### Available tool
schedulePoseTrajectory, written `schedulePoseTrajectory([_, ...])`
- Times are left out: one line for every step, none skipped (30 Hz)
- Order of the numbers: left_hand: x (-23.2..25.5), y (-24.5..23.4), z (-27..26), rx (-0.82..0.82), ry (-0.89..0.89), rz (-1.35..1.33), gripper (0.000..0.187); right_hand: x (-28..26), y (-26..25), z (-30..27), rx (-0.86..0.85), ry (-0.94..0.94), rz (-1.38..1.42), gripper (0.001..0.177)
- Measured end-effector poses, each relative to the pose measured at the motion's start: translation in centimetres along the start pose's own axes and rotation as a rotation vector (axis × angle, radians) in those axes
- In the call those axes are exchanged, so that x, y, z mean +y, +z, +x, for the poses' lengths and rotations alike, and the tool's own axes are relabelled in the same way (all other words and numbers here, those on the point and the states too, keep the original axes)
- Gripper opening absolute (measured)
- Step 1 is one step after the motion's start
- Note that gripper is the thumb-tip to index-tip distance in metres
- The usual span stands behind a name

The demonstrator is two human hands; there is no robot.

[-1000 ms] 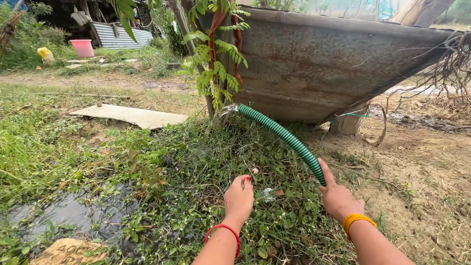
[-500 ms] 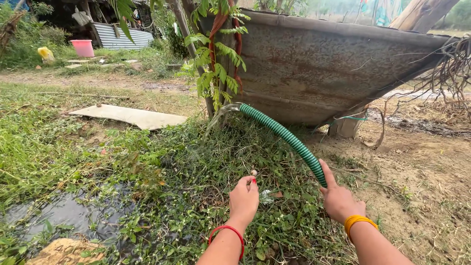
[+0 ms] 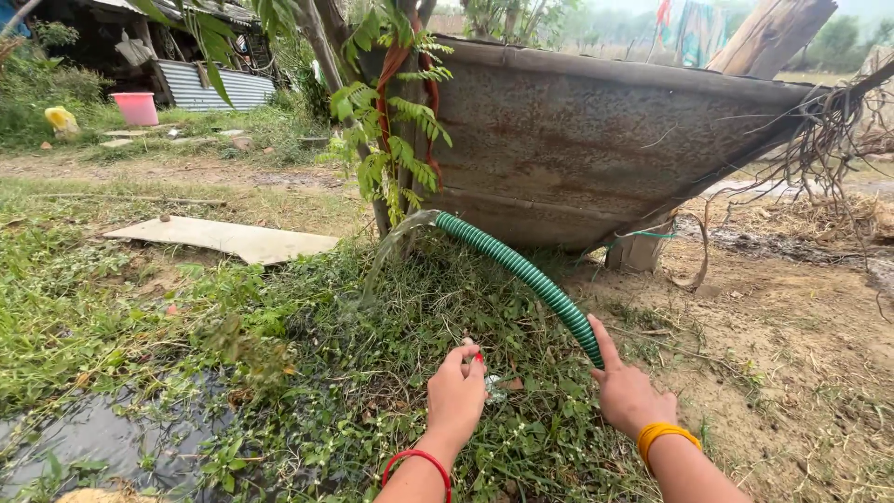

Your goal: Water several plants and trees in an outdoor garden area using a green garden hose.

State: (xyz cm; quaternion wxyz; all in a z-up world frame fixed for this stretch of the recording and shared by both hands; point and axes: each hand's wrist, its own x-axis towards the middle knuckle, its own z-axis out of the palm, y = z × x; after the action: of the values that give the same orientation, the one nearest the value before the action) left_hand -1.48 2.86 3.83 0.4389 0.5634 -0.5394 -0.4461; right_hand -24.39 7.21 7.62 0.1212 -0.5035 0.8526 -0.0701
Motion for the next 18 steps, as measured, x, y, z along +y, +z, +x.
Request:
schedulePoseTrajectory([0.0, 0.0, 0.1, -0.002, 0.000, 0.000, 0.035, -0.1, -0.2, -0.1, 0.000, 0.002, 0.000, 0.078])
schedulePoseTrajectory([-0.1, 0.1, 0.2, -0.006, 0.008, -0.013, 0.035, -0.2, -0.2, -0.3, 0.001, 0.001, 0.003, 0.078])
schedulePoseTrajectory([-0.2, 0.1, 0.2, -0.009, 0.016, -0.026, 0.034, -0.2, -0.3, -0.5, 0.001, 0.000, 0.006, 0.078])
schedulePoseTrajectory([-0.4, 0.1, 0.4, -0.016, 0.010, -0.025, 0.034, -0.3, -0.4, -0.6, -0.005, 0.007, 0.004, 0.078])
schedulePoseTrajectory([-0.7, 0.1, 0.6, 0.000, 0.031, 0.007, 0.035, -0.4, -0.5, -0.7, 0.005, -0.002, 0.009, 0.078])
schedulePoseTrajectory([-1.1, 0.1, 0.6, 0.015, 0.048, 0.038, 0.035, -0.3, -0.5, -0.8, 0.011, -0.010, 0.011, 0.079])
schedulePoseTrajectory([-1.3, 0.1, 0.1, 0.008, 0.038, 0.038, 0.035, -0.1, -0.1, -1.0, 0.002, -0.003, 0.006, 0.079])
schedulePoseTrajectory([-1.1, 0.0, 0.3, 0.016, 0.035, 0.055, 0.035, 0.0, -0.1, -0.8, 0.011, -0.011, 0.015, 0.079])
schedulePoseTrajectory([-0.8, -0.1, 0.4, 0.025, 0.032, 0.072, 0.035, 0.0, -0.2, -0.6, 0.021, -0.019, 0.024, 0.080])
schedulePoseTrajectory([-0.9, -0.1, 0.3, 0.024, 0.030, 0.072, 0.035, 0.0, -0.2, -0.7, 0.018, -0.019, 0.023, 0.080])
schedulePoseTrajectory([-1.1, -0.2, 0.2, 0.025, 0.016, 0.067, 0.036, 0.0, -0.1, -0.8, 0.013, -0.020, 0.028, 0.080])
schedulePoseTrajectory([-1.2, -0.3, 0.2, 0.028, 0.003, 0.061, 0.036, 0.0, -0.1, -0.8, 0.010, -0.024, 0.033, 0.081])
schedulePoseTrajectory([-1.2, -0.4, 0.1, 0.030, 0.002, 0.061, 0.036, -0.1, -0.1, -0.9, 0.008, -0.026, 0.033, 0.081])
schedulePoseTrajectory([-1.2, -0.5, 0.1, 0.033, 0.006, 0.070, 0.036, -0.1, -0.1, -0.9, 0.006, -0.024, 0.035, 0.081])
schedulePoseTrajectory([-1.1, -0.6, 0.1, 0.035, 0.009, 0.078, 0.037, -0.2, -0.1, -1.0, 0.003, -0.023, 0.036, 0.081])
schedulePoseTrajectory([-1.0, -0.7, 0.1, 0.036, 0.010, 0.079, 0.037, -0.1, 0.0, -0.8, 0.003, -0.024, 0.037, 0.081])
schedulePoseTrajectory([-0.9, -0.8, 0.0, 0.032, 0.003, 0.092, 0.037, -0.1, 0.2, -0.6, 0.007, -0.023, 0.032, 0.081])
schedulePoseTrajectory([-0.9, -0.9, -0.1, 0.028, -0.006, 0.105, 0.038, 0.0, 0.4, -0.5, 0.010, -0.023, 0.027, 0.080])
